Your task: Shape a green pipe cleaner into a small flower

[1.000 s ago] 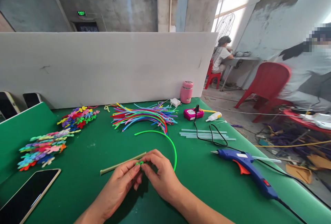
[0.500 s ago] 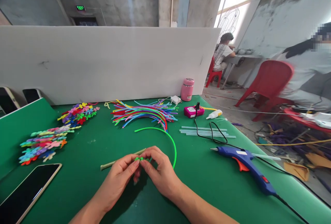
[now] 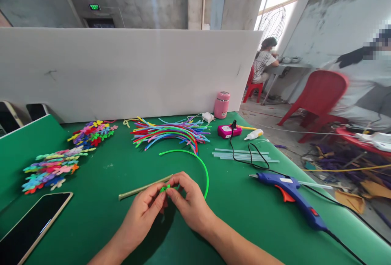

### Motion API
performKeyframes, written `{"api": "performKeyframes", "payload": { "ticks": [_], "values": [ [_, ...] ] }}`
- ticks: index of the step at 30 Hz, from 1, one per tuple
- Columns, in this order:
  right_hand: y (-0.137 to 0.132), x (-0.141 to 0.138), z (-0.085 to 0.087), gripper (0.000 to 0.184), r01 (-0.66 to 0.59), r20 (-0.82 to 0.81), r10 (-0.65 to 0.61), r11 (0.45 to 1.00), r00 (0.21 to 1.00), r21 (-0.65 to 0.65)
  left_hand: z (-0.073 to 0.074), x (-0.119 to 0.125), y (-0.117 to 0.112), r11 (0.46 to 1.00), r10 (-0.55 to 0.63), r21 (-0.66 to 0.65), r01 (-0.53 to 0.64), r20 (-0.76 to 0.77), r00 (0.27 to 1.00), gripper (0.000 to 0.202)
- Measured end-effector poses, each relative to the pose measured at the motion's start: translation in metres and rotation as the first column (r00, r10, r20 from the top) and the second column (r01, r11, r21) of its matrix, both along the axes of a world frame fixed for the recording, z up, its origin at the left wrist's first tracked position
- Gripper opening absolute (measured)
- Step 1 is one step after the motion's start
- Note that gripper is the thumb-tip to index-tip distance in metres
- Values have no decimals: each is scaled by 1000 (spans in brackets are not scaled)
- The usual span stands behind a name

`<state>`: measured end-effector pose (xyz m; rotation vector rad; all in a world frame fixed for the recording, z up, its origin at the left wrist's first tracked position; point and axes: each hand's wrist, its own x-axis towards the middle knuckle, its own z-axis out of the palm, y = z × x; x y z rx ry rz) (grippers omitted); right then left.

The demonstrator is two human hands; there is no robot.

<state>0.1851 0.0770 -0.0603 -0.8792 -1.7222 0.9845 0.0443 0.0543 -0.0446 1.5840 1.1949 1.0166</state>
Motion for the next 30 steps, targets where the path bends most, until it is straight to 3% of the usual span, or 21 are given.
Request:
{"api": "performKeyframes", "payload": {
  "ticks": [9, 21, 26, 30],
  "values": [
    [1, 0, -2, 11, 1, -2, -1, 1000, 1000, 22, 1, 1, 0, 996, -23, 80, 32, -112, 993, 25],
    [2, 0, 0, 11, 10, -10, -10, 1000, 1000, 18, 2, 0, -1, 997, 5, 71, 1, -80, 997, 21],
    [2, 0, -1, 15, -3, -39, 1, 998, 999, -62, 2, 0, 0, 998, 17, -61, -14, 59, 998, 24],
    [2, 1, 0, 21, 43, -23, -48, 985, 999, -169, 0, 0, 3, 978, 105, -198, -60, 225, 969, 22]
  ]
}}
